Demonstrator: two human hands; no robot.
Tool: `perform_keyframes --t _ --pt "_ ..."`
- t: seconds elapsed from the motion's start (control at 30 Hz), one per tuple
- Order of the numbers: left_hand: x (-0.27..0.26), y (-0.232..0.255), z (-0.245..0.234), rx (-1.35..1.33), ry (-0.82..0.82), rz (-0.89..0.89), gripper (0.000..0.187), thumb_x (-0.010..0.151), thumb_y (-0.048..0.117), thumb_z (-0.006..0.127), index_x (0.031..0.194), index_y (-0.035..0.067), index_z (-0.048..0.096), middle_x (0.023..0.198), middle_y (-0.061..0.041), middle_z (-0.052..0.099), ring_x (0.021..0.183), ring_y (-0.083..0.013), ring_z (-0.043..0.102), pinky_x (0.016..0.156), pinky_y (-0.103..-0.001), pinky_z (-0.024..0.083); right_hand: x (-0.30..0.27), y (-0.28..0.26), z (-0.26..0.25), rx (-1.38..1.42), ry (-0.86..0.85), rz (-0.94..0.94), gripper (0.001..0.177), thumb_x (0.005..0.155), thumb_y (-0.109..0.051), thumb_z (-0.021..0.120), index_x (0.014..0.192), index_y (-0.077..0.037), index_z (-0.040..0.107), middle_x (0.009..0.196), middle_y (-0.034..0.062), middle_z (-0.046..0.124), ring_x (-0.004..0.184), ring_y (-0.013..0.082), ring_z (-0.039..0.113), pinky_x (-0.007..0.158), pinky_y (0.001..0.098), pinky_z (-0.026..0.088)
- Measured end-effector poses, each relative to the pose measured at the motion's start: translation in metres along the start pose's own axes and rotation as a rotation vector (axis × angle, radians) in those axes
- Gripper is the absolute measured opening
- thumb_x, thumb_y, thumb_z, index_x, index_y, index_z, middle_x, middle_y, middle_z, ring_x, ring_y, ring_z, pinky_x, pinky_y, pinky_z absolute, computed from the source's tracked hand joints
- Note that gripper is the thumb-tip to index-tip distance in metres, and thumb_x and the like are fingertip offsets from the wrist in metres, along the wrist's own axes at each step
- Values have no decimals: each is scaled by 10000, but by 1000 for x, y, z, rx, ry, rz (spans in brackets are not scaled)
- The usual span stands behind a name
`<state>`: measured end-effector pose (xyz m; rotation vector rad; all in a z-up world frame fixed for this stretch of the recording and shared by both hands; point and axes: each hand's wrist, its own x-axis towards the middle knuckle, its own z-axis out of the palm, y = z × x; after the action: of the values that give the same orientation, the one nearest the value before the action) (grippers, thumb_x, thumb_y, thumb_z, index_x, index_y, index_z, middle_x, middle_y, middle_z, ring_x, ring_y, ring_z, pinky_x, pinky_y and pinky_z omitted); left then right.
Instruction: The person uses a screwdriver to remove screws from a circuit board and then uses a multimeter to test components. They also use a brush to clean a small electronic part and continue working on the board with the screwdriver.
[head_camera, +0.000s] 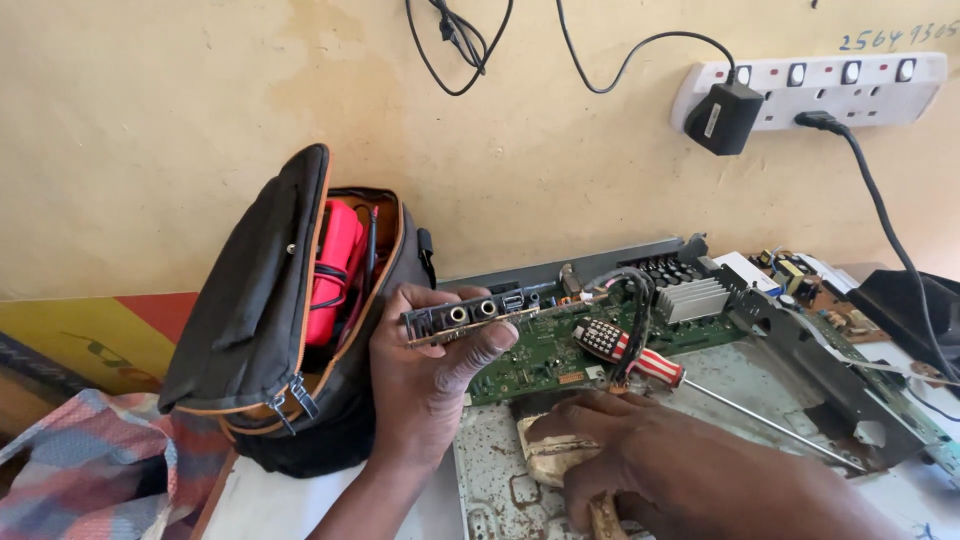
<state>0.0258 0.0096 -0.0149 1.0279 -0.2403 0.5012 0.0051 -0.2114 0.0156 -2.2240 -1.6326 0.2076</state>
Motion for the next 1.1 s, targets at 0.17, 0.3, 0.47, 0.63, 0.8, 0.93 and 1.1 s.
perform_keyframes --t 0.17,0.3,0.47,0.63,0.8,0.93,1.1 --pt "-2 3 4 12 155 -196 705 544 125 917 1103 8 503 691 -292 731 596 -304 716 602 -420 623 0 -13 -17 -11 84 36 307 791 65 607 979 -166 682 1433 73 636 1284 313 592 955 472 461" --pt "-3 11 11 71 221 -244 902 593 263 859 1328 -85 470 739 -362 728 556 -372 751 526 -377 628 -9 -6 -35 27 296 169 250 970 -347 580 1029 -185 760 1217 10 772 1020 181 836 800 354 637" --pt "-5 12 11 88 203 -299 409 755 238 810 987 -89 730 722 -205 682 609 -384 772 533 -382 634 -30 4 -45 34 529 351 215 734 -336 859 887 -192 902 1034 -79 894 959 79 862 820 274 680" --pt "-1 2 -2 -22 47 -372 865 831 535 607 1495 5 445 1324 -265 645 712 -402 803 563 -373 687 -38 6 -45 290 995 185 316 727 -248 752 905 -49 584 1018 149 798 836 264 854 691 362 758" --pt "-10 10 9 74 -22 -381 492 923 450 549 1128 8 622 941 -153 674 765 -347 774 628 -385 653 -16 1 -22 283 1179 148 376 721 -158 763 922 -91 452 1121 212 730 1075 289 784 867 371 703" --pt "-10 1 4 12 -161 -276 423 964 398 549 1159 31 626 1058 -157 744 946 -250 741 699 -375 623 6 -15 -5 50 1182 114 386 761 -135 803 871 -114 433 1115 193 756 1066 273 802 820 329 675" --pt "-13 9 9 76 -171 -298 612 859 455 591 1300 33 548 1161 -169 645 1047 -384 780 788 -438 712 -9 0 -15 -149 1328 397 274 878 -97 856 985 -56 608 1090 94 753 979 173 733 804 257 536"
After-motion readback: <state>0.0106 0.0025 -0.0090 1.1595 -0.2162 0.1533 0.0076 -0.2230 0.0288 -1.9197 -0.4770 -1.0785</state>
